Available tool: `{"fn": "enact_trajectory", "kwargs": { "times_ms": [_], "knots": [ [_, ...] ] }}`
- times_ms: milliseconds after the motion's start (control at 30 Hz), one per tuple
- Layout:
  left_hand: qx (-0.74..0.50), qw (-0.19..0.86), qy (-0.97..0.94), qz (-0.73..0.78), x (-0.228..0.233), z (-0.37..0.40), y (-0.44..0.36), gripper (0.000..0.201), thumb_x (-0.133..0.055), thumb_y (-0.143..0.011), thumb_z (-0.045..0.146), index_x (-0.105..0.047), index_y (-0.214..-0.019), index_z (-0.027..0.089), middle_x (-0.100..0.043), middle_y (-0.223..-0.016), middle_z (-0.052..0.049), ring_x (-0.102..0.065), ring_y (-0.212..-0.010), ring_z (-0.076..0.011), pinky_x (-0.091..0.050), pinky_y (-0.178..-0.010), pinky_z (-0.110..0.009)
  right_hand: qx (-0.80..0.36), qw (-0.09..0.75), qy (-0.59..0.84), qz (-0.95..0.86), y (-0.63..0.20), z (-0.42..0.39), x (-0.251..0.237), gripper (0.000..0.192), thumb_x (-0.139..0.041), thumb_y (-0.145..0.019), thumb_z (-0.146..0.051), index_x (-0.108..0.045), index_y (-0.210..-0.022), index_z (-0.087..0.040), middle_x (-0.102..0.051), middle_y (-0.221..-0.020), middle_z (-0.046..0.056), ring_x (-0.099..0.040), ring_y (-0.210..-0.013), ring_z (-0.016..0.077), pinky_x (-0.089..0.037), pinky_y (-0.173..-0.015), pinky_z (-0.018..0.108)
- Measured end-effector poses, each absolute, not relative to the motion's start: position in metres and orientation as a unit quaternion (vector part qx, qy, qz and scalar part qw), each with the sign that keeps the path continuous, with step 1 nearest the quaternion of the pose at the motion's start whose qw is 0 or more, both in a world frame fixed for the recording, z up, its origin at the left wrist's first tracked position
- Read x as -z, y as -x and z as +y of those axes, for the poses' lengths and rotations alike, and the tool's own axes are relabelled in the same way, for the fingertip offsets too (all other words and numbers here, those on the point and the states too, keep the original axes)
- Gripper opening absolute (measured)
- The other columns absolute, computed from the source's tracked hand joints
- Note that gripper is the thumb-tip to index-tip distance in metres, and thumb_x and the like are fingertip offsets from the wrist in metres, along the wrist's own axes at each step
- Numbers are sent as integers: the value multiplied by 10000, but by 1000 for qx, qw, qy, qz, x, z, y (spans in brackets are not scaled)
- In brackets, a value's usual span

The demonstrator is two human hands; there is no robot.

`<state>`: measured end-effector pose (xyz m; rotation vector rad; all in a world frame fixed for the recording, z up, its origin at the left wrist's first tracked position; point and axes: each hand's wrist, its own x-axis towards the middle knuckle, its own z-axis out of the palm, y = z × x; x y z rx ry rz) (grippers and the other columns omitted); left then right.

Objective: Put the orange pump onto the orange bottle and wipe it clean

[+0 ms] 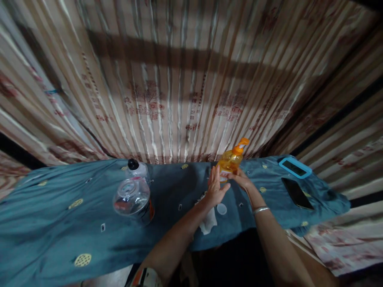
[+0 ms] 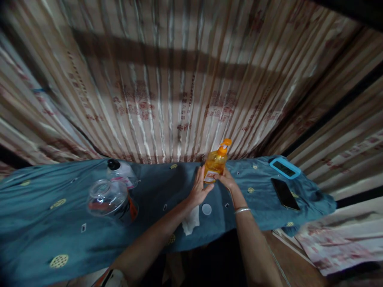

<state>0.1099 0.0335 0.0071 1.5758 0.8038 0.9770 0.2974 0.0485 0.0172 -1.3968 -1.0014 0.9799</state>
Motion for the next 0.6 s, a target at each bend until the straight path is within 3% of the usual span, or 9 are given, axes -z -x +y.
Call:
{"fn": "enact_trajectory", "kwargs": {
  "times_ms": [133,300,433,600],
  "knots": [
    [-398,488,-714,306,20,0,-48,863,-740,-924,378,-372,-1691,231,-304,-1832,-164,-262,-1723,-335,-198,-1423,-574,-357,570,637,-377,-292,27,22,252,-803,-934,-151,-715,-1168,-178,-764,-1187,40,-740,-1109,236,-609,-1039,493],
    [-366,450,-743,333,49,-52,44,626,-612,-1034,416,-499,-1629,258,-472,-1748,-155,-437,-1646,-301,-356,-1376,-549,-291,534,701,-372,-270,-36,65,310,-781,-974,-264,-693,-1260,-183,-751,-1218,66,-735,-1134,259,-603,-1058,534],
    [-328,433,-755,367,63,-76,81,514,-603,-1032,368,-617,-1540,293,-581,-1669,-121,-544,-1567,-299,-444,-1330,-550,-245,473,726,-436,-246,-79,68,478,-757,-994,-449,-662,-1390,-198,-765,-1264,102,-748,-1145,282,-584,-1092,579],
    [-327,405,-773,361,72,-81,86,424,-634,-992,311,-725,-1405,281,-652,-1597,-113,-621,-1489,-308,-502,-1287,-565,-218,379,716,-545,-230,-94,57,554,-799,-953,-462,-673,-1428,-207,-695,-1507,153,-649,-1410,341,-443,-1255,649]
  ]
}}
